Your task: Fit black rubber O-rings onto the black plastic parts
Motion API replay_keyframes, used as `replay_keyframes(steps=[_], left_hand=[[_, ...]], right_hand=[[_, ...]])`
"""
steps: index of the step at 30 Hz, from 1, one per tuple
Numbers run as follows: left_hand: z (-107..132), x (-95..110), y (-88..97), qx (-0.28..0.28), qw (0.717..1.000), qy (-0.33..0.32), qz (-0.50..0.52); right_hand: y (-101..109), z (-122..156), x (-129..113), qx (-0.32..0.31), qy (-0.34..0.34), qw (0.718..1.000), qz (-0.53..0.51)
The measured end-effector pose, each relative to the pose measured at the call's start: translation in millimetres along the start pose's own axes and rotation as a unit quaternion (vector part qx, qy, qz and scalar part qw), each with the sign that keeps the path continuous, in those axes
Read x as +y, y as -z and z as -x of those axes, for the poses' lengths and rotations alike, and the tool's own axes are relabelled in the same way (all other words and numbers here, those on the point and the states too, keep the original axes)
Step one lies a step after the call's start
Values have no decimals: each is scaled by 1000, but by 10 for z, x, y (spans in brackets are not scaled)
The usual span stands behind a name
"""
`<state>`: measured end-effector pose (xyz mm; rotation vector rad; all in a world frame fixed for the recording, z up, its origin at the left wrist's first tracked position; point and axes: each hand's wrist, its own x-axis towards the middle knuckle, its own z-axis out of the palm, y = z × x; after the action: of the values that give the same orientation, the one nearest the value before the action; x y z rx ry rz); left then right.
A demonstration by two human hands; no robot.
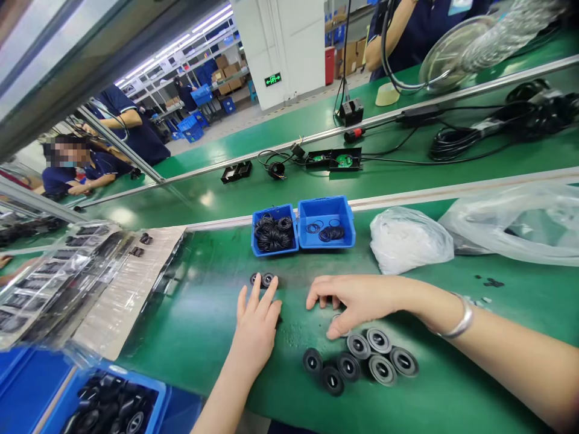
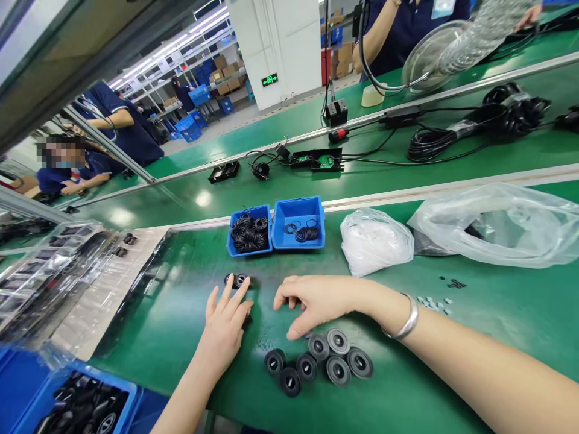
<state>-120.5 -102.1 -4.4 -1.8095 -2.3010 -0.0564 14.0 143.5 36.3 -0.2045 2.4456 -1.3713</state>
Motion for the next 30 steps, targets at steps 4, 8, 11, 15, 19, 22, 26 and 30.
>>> replay_keyframes(steps=[4, 8, 11, 15, 19, 22, 26, 30], left_hand=[[64, -34, 9, -14, 1000, 13, 7], [150, -32, 37, 0, 999, 18, 49], [189, 23, 77, 55, 992, 25, 112], [144, 170, 151, 100, 958, 64, 261], [6, 296, 230, 83, 925, 85, 362], [-75, 334, 269, 91, 922, 99, 363], [-108, 340, 281, 77, 917, 102, 378], [-78, 329, 255, 85, 907, 94, 401]], right_hand=[[-1, 16, 59, -39, 26, 997, 60], [-73, -56, 152, -28, 52, 996, 72], [-142, -121, 166, 12, 70, 995, 70], [-196, -168, 52, 159, 60, 985, 20], [-254, -165, -106, 222, 82, 970, -61], [-330, -161, -173, 206, 109, 968, -90], [-354, -169, -185, 220, 106, 964, -102], [-281, -196, -146, 214, 64, 963, -148]])
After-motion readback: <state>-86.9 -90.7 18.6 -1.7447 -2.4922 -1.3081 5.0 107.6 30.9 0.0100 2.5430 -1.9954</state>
